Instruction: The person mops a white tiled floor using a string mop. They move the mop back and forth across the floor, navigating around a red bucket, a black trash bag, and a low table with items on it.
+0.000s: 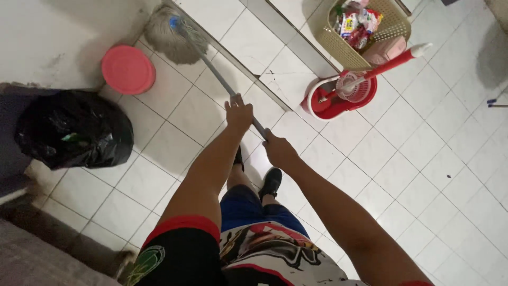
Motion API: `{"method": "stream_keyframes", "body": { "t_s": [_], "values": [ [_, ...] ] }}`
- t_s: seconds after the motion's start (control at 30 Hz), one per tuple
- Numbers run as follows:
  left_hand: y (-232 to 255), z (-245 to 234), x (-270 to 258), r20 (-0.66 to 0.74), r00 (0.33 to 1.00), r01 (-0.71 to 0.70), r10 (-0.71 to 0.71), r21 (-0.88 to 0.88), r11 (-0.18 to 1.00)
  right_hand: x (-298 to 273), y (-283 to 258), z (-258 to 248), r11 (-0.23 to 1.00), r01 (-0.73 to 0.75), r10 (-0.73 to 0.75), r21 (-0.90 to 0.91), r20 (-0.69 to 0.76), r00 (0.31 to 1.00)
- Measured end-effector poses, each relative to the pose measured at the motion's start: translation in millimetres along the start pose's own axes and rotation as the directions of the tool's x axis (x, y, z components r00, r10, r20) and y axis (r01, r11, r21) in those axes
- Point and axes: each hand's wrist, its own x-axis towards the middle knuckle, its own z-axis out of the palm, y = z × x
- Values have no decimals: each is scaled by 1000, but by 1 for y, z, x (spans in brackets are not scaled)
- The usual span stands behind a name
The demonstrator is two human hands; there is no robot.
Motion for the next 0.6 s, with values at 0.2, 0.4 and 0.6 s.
{"method": "stream_keyframes", "body": {
  "t_s": [0.2,0.4,0.6],
  "values": [
    [88,138,-24,2,992,-125,125,1,992,-96,89,-6,999,-41,40,17,70,997],
    [322,129,-172,102,878,-478,468,135,868,-281,203,-15,929,-362,369,-75,122,922],
    [398,78,-224,400,614,-673,680,-184,716,-371,269,-13,880,-467,471,-85,38,881]
  ]
}}
